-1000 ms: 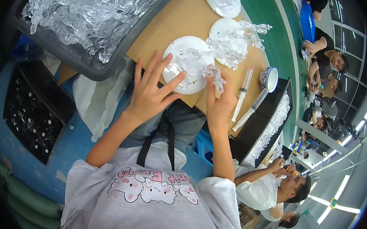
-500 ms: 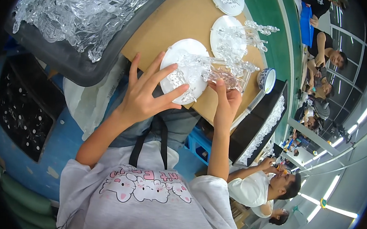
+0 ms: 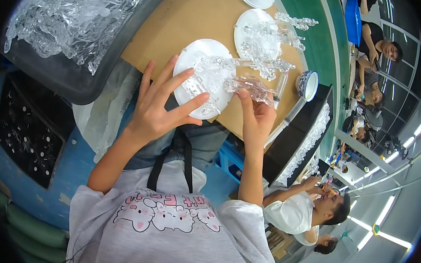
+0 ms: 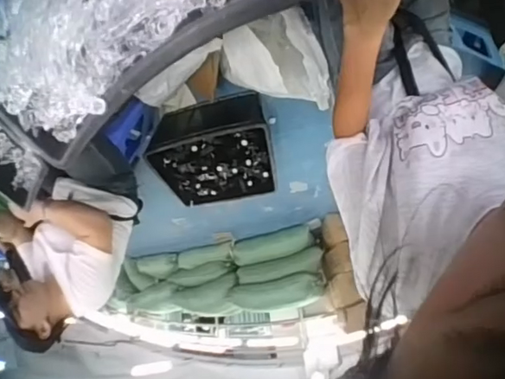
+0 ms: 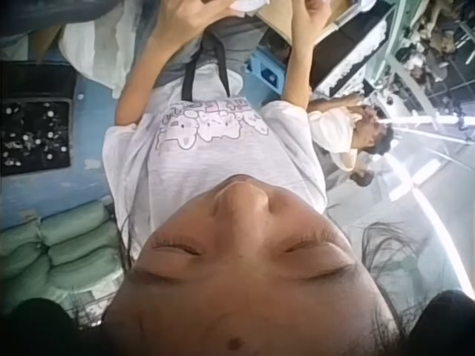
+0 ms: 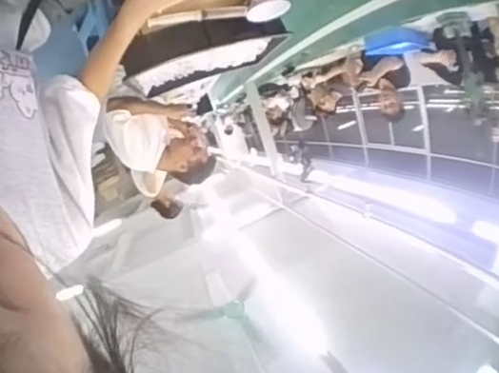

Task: Assembling clear plastic decorative fixtures by gluing pieces onto a circular base using a syringe.

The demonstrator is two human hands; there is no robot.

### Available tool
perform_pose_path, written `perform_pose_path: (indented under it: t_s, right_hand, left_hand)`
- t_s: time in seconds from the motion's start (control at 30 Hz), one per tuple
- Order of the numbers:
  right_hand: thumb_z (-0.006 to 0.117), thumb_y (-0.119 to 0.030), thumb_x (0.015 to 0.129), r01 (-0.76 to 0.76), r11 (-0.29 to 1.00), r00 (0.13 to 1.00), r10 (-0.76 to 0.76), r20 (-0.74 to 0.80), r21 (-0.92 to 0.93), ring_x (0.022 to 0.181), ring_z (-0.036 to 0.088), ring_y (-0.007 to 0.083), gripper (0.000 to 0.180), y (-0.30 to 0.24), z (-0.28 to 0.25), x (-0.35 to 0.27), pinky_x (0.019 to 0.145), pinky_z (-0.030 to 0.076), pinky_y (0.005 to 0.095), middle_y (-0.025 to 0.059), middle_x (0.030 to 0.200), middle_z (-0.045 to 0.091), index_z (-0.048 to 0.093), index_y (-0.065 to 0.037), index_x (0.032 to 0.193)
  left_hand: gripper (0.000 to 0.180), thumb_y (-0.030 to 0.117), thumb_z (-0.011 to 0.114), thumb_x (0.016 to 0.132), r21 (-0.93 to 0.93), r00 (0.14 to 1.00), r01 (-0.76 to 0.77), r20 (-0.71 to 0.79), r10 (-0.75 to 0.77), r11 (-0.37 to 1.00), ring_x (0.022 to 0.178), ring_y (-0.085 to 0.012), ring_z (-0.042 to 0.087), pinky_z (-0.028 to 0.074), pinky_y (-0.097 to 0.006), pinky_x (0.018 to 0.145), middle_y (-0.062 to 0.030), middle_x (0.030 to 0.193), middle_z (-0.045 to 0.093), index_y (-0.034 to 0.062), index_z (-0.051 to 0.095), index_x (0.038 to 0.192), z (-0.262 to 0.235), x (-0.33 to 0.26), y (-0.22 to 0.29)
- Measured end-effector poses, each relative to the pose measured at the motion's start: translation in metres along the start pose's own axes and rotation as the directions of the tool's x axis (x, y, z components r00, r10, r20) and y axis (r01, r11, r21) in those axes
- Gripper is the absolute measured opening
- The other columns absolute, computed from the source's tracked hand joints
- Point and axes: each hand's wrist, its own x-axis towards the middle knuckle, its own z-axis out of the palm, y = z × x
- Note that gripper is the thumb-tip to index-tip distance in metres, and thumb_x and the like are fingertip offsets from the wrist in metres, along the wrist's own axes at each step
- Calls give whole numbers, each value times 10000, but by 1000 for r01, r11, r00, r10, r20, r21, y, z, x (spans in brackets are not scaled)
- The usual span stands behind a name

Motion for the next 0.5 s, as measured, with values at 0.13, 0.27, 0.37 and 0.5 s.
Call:
perform_pose_path:
  t_s: [0.13, 0.27, 0.37, 0.5]
  right_hand:
    - [638, -90, 906, -45, 992, 998, 48, 26, -116, 892, 643, 140, 280, -5, -3, 1, 810, 493, 252, 109, 1015, 675, 587, 77, 1124]
    - [645, -94, 904, 60, 960, 996, -41, 74, -272, 875, 626, 116, 273, -13, 2, -2, 789, 488, 247, 91, 985, 682, 592, 60, 1122]
    - [642, -90, 906, 130, 883, 990, -88, 114, -451, 873, 624, 121, 256, -14, 3, -4, 784, 491, 256, 77, 986, 683, 599, 39, 1123]
    - [636, -99, 911, 307, 765, 952, -236, 198, -566, 897, 635, 151, 266, -6, 0, -4, 799, 492, 267, 95, 1020, 676, 594, 55, 1124]
  left_hand:
    - [586, 385, 769, 609, -63, 1000, 2, 5, -1, 998, 1293, -389, 422, 314, -565, 1065, -106, 1336, 495, 282, 659, 1175, 0, 1, -1]
    - [556, 346, 780, 613, -145, 1000, 29, 16, -27, 989, 1304, -401, 406, 347, -551, 1048, -110, 1345, 488, 274, 677, 1155, 3, -6, -6]
    - [553, 340, 785, 615, -120, 1000, 26, 15, -24, 992, 1306, -400, 405, 342, -544, 1054, -107, 1348, 486, 272, 678, 1154, 5, -11, -9]
    - [543, 339, 785, 625, -129, 1000, 13, -2, -14, 992, 1308, -397, 405, 342, -539, 1056, -104, 1351, 484, 269, 679, 1153, 6, -12, -10]
